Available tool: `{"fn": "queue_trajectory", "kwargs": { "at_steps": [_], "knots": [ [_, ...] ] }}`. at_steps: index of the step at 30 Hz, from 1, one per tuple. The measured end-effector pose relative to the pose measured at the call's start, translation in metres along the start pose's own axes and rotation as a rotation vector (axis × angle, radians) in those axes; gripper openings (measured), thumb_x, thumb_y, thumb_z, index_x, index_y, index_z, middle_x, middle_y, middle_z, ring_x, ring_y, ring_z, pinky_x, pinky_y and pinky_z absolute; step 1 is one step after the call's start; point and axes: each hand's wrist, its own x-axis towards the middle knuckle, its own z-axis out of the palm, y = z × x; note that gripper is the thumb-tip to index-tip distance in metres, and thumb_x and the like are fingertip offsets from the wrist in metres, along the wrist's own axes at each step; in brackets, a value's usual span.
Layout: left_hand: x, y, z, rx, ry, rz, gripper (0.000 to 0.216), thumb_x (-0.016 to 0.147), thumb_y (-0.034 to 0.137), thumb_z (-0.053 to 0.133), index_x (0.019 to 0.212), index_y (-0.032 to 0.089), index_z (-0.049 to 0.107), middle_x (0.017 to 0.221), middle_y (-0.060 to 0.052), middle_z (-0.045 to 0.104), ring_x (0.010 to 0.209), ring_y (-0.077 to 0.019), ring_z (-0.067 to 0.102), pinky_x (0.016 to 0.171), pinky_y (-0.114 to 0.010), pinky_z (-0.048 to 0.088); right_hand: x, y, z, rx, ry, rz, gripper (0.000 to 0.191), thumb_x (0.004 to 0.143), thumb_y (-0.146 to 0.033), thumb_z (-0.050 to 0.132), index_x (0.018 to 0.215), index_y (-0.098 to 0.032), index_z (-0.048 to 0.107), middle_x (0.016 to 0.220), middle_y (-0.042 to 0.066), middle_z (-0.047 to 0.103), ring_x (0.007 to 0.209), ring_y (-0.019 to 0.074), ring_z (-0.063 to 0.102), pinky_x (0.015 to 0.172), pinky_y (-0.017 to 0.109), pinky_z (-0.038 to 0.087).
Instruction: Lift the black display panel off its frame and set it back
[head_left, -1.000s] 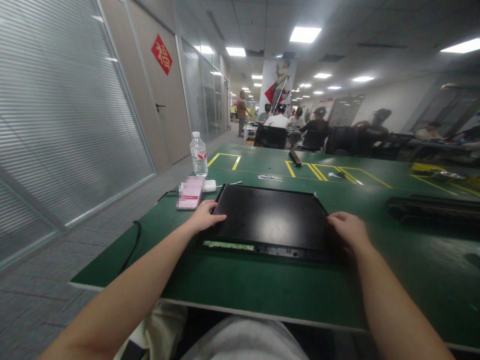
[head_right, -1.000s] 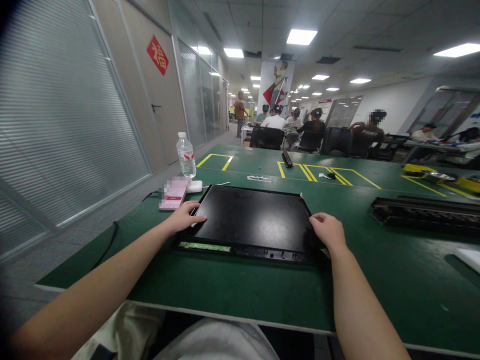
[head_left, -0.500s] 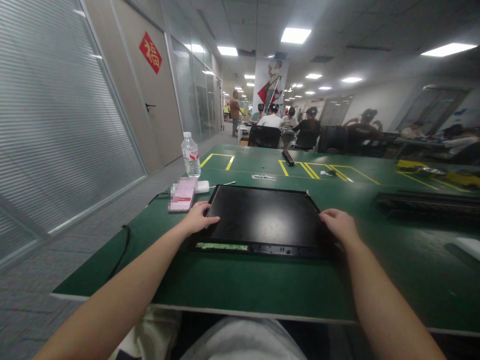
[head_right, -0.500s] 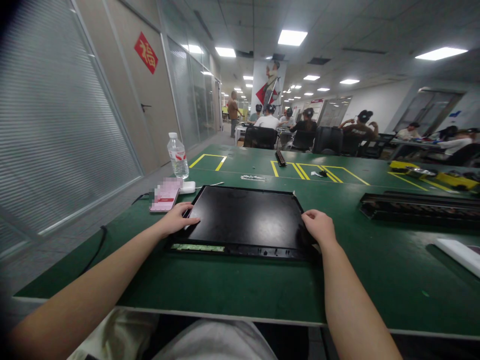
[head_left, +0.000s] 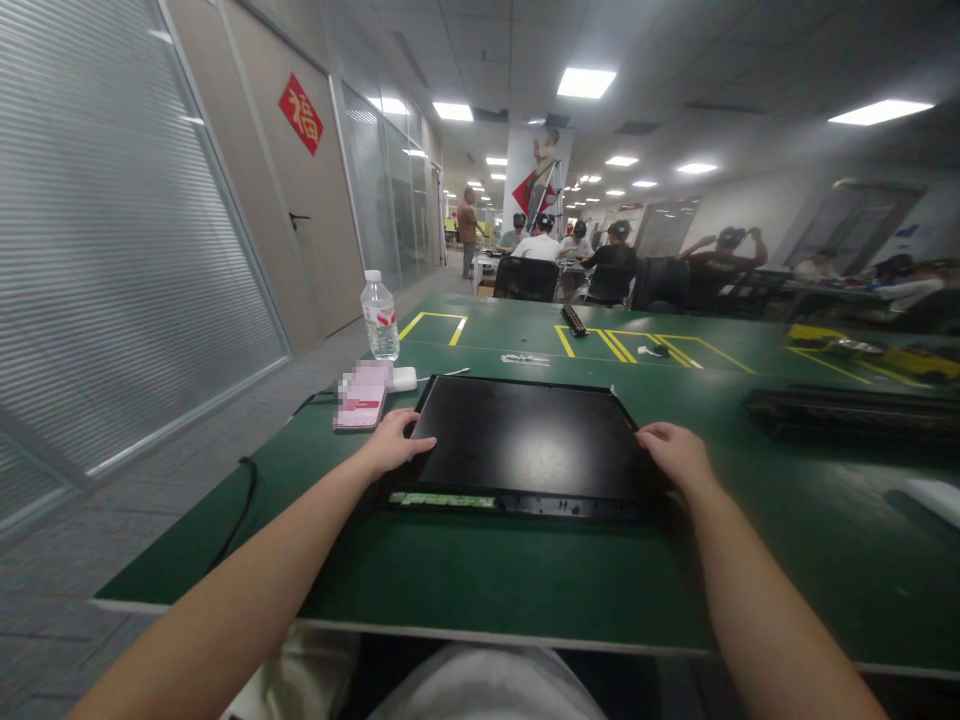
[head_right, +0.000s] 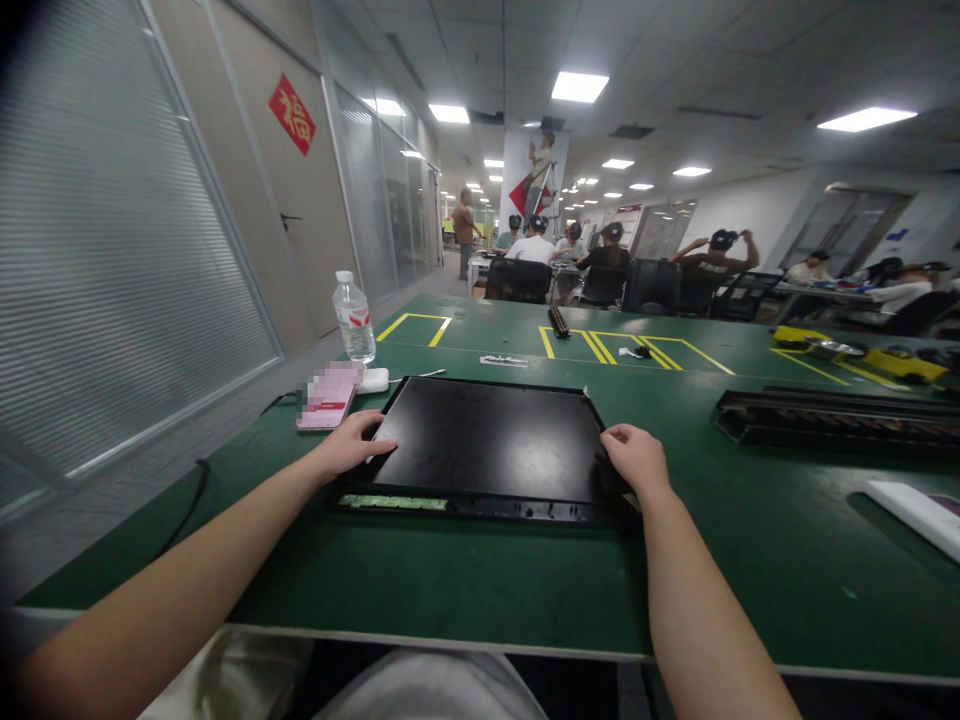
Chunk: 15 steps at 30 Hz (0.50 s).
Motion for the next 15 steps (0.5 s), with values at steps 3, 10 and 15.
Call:
{"fn": "queue_trajectory", "kwargs": {
  "at_steps": [3,10,15],
  "knots": [
    [-0.0003,0.0004,-0.0006,0.054,-0.003,0.021,0.046,0.052,0.042,0.082,0.090,0.018,0.070,0.132,-0.016,0.059,0.133,-0.0380,0.048,0.115,-0.044,0.033,0.0013,0.0023,0.0003,-0.002,-0.007,-0.001,0.025,0.074,-0.038,0.058,0.081,-0.024,0.077,0.084,0.006,0.075,0.081,0.0236,0.066,0.070,0.031,0.046],
    [0.0006,-0.0030,0.0012,0.102,-0.023,0.010,0.052,0.055,0.044,0.080,0.099,0.018,0.069,0.136,-0.016,0.055,0.135,-0.0372,0.046,0.116,-0.043,0.032,0.0040,0.0045,-0.0004,0.025,-0.021,0.031,0.025,0.072,-0.038,0.059,0.081,-0.023,0.077,0.084,0.007,0.075,0.082,0.0249,0.066,0.070,0.033,0.046],
    [0.0025,-0.0072,0.0024,0.158,-0.042,0.024,0.054,0.060,0.043,0.077,0.107,0.017,0.068,0.139,-0.015,0.053,0.135,-0.0354,0.046,0.116,-0.043,0.032,0.0059,0.0071,0.0010,0.083,-0.004,0.023,0.025,0.070,-0.038,0.060,0.078,-0.022,0.077,0.080,0.007,0.075,0.079,0.0248,0.066,0.069,0.033,0.046]
  ]
}}
